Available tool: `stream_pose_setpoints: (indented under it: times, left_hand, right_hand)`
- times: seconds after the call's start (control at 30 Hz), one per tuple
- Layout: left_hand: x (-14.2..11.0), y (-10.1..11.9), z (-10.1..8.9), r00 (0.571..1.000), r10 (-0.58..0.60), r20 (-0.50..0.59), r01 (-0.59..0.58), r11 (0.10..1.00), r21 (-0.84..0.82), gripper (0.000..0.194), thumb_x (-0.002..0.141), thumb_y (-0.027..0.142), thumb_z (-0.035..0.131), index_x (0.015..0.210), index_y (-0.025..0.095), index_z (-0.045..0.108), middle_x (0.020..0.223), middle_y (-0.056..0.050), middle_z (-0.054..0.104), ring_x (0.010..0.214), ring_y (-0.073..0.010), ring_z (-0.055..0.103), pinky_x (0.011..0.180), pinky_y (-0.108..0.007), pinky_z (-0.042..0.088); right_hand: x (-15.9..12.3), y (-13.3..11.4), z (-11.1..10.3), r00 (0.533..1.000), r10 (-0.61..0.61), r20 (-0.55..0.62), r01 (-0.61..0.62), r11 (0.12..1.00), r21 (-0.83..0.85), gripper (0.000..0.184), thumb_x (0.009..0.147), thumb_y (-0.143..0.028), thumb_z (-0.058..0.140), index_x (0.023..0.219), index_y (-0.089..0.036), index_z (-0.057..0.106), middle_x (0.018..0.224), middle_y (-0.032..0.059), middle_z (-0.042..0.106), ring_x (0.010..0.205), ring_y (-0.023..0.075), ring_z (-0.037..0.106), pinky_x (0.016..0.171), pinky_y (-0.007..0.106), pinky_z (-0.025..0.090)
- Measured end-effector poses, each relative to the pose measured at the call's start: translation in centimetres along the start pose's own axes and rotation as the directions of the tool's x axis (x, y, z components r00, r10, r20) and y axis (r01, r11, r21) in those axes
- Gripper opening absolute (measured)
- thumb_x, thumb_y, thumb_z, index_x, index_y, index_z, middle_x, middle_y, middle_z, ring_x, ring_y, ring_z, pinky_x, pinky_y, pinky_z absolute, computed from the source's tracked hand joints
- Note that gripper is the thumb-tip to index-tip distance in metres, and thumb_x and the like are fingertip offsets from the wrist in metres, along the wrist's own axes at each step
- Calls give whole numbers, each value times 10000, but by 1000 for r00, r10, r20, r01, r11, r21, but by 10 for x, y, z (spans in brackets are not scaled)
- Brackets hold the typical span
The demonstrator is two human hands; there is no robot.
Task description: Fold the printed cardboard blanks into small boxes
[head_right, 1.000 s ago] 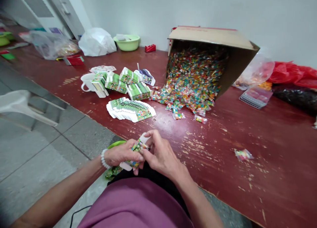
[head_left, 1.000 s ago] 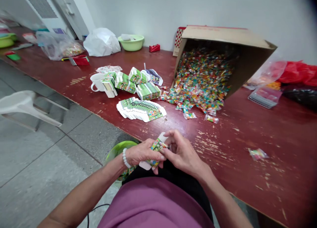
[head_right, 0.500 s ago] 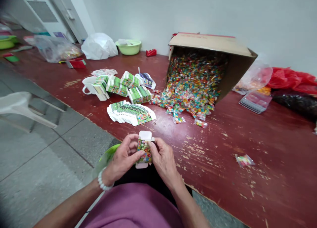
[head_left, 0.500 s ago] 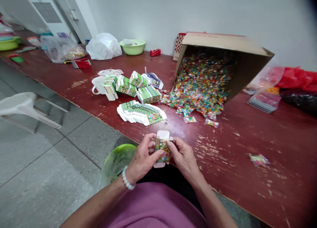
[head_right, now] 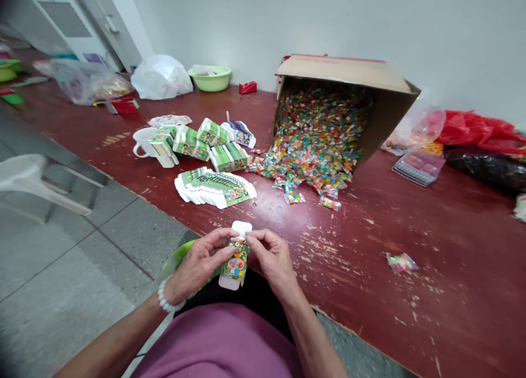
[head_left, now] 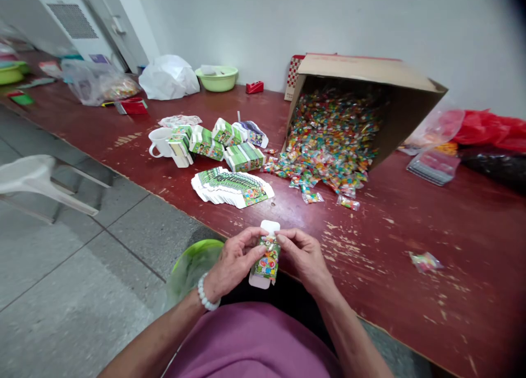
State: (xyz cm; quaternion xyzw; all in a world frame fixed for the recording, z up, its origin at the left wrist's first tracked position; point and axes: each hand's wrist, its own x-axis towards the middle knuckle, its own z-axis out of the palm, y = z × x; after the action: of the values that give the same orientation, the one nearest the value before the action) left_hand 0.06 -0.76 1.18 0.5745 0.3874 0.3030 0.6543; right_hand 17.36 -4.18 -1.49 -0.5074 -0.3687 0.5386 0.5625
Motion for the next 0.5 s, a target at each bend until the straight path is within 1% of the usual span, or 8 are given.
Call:
stream_pose_setpoints:
  times: [0.07,0.13,0.2,0.27,0.33,0.4,0.47,0.5]
  left_hand:
    - [1,0,-2,1000,9,21,-10,999,32,283,884,322,623,1129,183,631,971,-42,694,969,-204,633,860,-299,500]
    - [1,0,-2,999,13,37,-15,997,71,262,900,329,599,1121,195,645,986,-36,687,983,-202,624,883,-299,487]
    - [1,1,-2,999,10,40,-14,995,103,246,904,334,592,1099,198,660,1015,-41,684,982,-203,619,885,-298,483]
    - [1,0,-2,999,18,27,-20,996,84,232,894,334,613,1070,190,663,1022,-48,681,962,-196,617,866,-290,485]
    - [1,-1,-2,1000,16,-3,-16,1000,-23,291,865,326,667,1121,199,618,948,-31,678,882,-169,622,804,-270,495]
    - [2,-2,-2,999,-34,-28,28,983,-182,484,811,307,743,1234,230,520,827,14,650,768,-134,618,713,-234,495]
    - [2,-5,-2,991,-134,17,132,935,-329,619,783,323,778,1298,252,442,815,23,638,706,-125,626,647,-221,500]
    - [2,-6,-2,981,-177,80,194,902,-384,620,797,364,762,1310,253,432,855,3,648,699,-136,644,630,-235,515]
  right_hand:
    - [3,-2,-2,997,67,40,-69,996,54,279,715,-427,799,759,-163,721,729,18,705,637,143,609,647,286,494]
    - [6,-3,-2,996,75,39,-78,994,81,293,666,-407,840,750,-163,702,710,8,693,621,132,604,625,267,487]
    - [7,-2,-2,998,51,34,-54,994,100,349,642,-385,860,879,-186,699,738,-6,692,641,133,617,629,259,493]
    - [8,-1,-2,997,20,72,-25,997,72,383,677,-387,839,977,-201,690,785,1,706,686,149,640,659,274,509]
    - [7,0,-4,993,-24,114,29,999,-43,285,751,-394,784,934,-188,711,813,29,722,728,168,652,694,295,517]
    - [6,1,-6,989,-99,107,116,980,-162,203,809,-379,734,845,-180,726,832,52,732,765,185,656,725,310,518]
    - [4,2,-7,981,-178,79,192,954,-231,166,842,-354,704,845,-190,730,847,53,729,793,192,658,740,314,519]
    - [3,1,-7,975,-209,74,222,940,-258,157,856,-346,688,850,-195,729,837,48,719,779,186,655,726,306,520]
